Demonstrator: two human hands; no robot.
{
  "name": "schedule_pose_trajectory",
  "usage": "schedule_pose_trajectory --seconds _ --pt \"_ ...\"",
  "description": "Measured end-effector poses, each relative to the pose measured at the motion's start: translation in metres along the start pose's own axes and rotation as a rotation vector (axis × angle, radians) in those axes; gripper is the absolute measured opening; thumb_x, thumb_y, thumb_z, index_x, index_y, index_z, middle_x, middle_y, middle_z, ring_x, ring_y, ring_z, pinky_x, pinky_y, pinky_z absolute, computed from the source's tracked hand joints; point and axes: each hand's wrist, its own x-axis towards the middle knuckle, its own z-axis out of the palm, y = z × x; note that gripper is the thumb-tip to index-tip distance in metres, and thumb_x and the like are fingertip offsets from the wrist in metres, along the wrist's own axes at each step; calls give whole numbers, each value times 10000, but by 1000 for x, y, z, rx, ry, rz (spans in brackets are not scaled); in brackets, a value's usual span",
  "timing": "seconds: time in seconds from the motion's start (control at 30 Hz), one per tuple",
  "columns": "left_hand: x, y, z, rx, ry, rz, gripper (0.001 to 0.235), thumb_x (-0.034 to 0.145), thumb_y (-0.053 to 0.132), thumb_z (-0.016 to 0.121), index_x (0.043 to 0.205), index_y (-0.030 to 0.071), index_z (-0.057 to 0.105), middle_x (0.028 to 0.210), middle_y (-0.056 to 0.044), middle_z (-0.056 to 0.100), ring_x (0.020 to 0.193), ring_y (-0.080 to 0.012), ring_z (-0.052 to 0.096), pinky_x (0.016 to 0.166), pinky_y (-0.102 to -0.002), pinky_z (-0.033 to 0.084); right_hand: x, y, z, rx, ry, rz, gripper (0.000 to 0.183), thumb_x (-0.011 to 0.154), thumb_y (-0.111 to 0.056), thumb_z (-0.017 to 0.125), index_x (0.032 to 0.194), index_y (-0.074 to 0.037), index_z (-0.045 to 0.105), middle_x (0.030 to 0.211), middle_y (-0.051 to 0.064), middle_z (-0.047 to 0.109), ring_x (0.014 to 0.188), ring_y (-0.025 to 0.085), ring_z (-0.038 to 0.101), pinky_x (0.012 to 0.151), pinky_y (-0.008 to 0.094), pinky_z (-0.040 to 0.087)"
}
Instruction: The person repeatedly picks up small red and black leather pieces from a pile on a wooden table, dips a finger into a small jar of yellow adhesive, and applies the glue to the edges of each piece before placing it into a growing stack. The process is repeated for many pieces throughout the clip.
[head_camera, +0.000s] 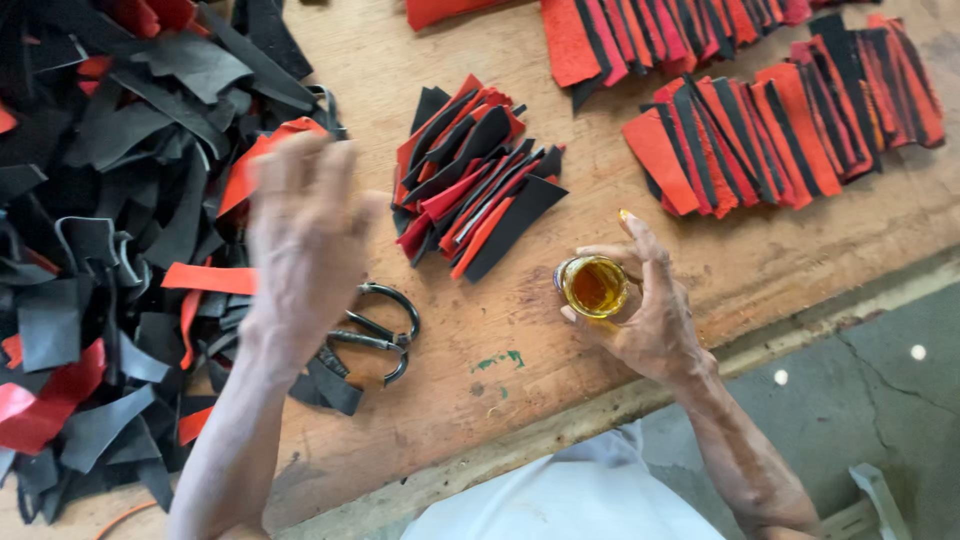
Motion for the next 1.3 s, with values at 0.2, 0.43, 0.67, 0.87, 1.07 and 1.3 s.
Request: schedule_pose_trajectory --seconds 0.2,0.43,0.67,0.87,1.07,1.3 --pt "63 61 64 -116 -362 17 1520 477 736 907 1585 47 127 1643 -262 58 1474 -543 -20 1143 -742 103 -14 14 -18 24 78 67 1084 778 -131 896 1591 -16 189 1296 164 683 1190 254 688 1032 374 563" --pt "101 56 80 -112 -637 -187 1296 573 545 952 1584 170 232 1591 -225 198 1441 -537 116 1100 -764 243 -37 47 -52 -61 183 170 1085 777 -134 905 1594 -30 199 1288 169 695 1174 256 697 1044 387 568" --pt "81 63 78 -104 -548 -186 1118 589 486 955 1474 129 372 1409 -198 387 1310 -481 320 1015 -697 371 -37 63 -66 -60 204 163 1123 784 -132 908 1619 -28 164 1297 190 693 1198 264 689 1061 389 557" --pt "53 71 63 -83 -521 -221 1210 586 502 955 1520 101 299 1498 -191 327 1357 -477 295 1095 -658 337 -41 65 -60 -8 203 88 1147 804 -140 914 1637 -39 131 1434 218 561 1241 311 647 1077 404 568" --pt "45 93 70 100 -266 207 1051 567 319 902 1471 99 416 1597 -282 201 1471 -514 127 1148 -681 84 -46 59 -66 -197 171 75 1327 632 -338 925 1617 -49 84 1530 229 441 1373 333 516 1015 392 581" --pt "27 102 84 139 -210 474 468 840 61 707 1296 0 615 1578 -165 391 1495 -372 278 1249 -603 109 -52 15 -119 -685 -36 -103 802 604 -517 877 1296 -177 657 1561 161 314 1437 362 275 1221 552 297"
